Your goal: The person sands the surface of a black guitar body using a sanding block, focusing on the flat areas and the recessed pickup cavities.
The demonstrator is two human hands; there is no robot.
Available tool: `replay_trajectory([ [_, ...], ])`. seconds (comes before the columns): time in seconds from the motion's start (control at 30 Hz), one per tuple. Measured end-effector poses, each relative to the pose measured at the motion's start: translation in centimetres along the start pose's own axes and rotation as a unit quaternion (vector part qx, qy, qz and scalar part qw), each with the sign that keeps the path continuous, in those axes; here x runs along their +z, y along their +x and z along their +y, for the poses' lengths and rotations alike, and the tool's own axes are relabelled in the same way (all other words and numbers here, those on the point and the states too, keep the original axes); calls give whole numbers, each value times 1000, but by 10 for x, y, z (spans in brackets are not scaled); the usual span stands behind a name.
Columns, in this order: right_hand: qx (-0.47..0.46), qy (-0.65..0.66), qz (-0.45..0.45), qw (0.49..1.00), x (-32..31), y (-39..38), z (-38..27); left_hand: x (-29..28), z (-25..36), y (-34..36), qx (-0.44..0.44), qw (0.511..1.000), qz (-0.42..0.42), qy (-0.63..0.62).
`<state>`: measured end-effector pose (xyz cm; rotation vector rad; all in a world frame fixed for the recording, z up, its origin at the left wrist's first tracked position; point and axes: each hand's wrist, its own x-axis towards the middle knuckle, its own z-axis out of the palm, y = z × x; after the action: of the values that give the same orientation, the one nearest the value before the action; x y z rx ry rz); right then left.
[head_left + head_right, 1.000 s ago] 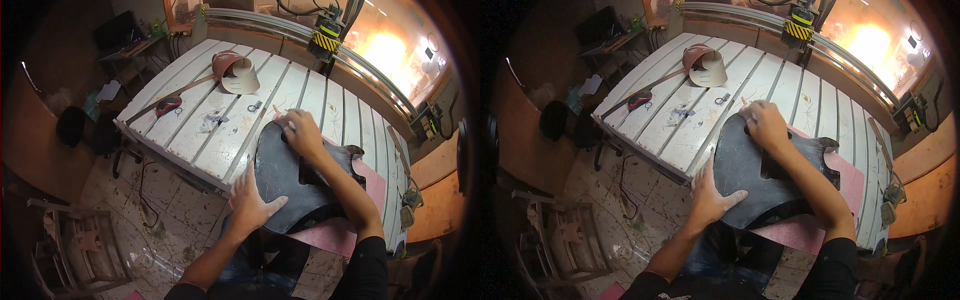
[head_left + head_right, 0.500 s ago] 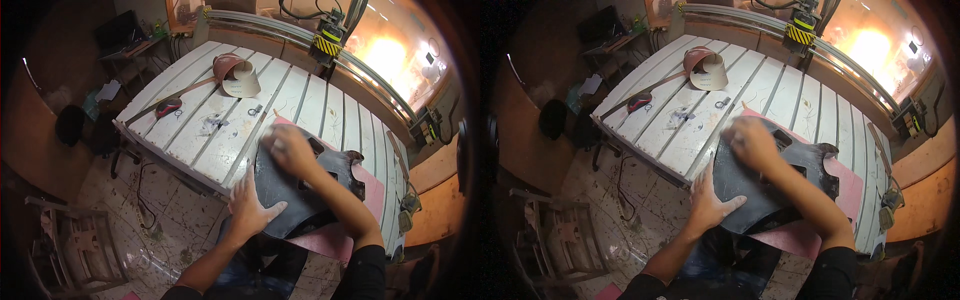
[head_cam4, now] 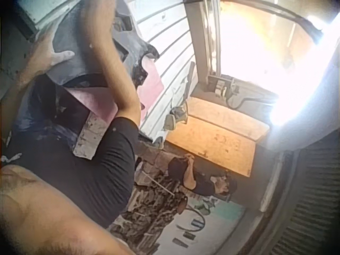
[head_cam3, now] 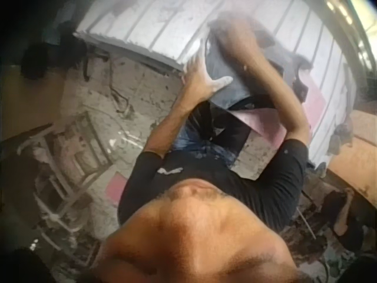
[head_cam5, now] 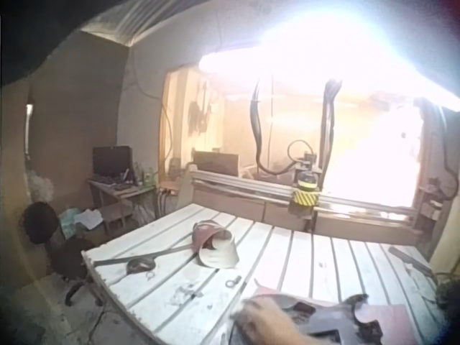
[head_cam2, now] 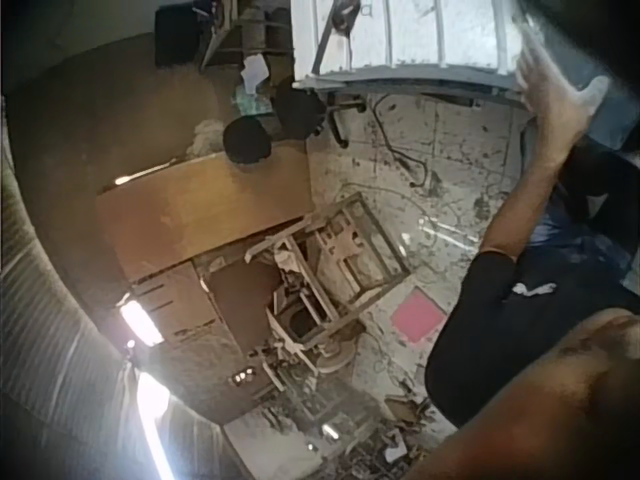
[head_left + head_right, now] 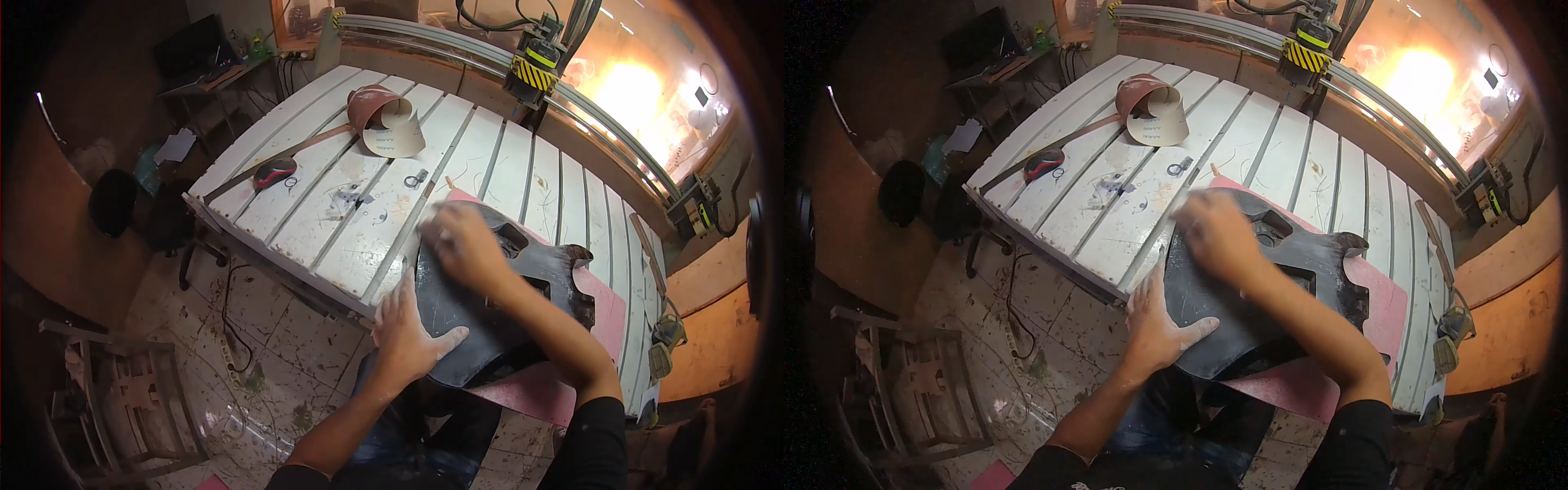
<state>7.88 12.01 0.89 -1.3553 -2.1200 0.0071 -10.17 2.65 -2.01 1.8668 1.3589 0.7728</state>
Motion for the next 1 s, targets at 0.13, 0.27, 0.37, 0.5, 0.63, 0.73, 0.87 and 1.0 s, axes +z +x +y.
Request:
replay_trajectory([
  [0.13, 29, 23, -23, 999, -7, 11, 15, 3, -4, -1, -24, 999, -5, -26],
  [0.27, 105, -2, -22, 994, -11, 19, 11, 3, -1, -1, -4, 1000, 7, 5],
  [0.37, -40, 36, 10, 998, -1, -2, -19, 1, 0, -2, -20, 999, -9, -26],
  [0.5, 139, -15, 1, 990, -8, 25, 52, 6, 4, 0, -28, 999, -17, -34],
  [0.63, -37, 27, 29, 999, 5, -1, -17, 4, -4, -1, -11, 1000, 3, -23],
  [0.73, 41, 9, -16, 999, 1, 10, 12, 5, -4, -1, -10, 1000, -3, -22],
  [0.87, 116, -19, -15, 993, -6, 19, 6, 6, -1, -2, -21, 1000, 0, -22],
  [1.0, 26, 24, 14, 999, 8, 8, -6, 3, -6, -1, -10, 1000, 11, -17],
])
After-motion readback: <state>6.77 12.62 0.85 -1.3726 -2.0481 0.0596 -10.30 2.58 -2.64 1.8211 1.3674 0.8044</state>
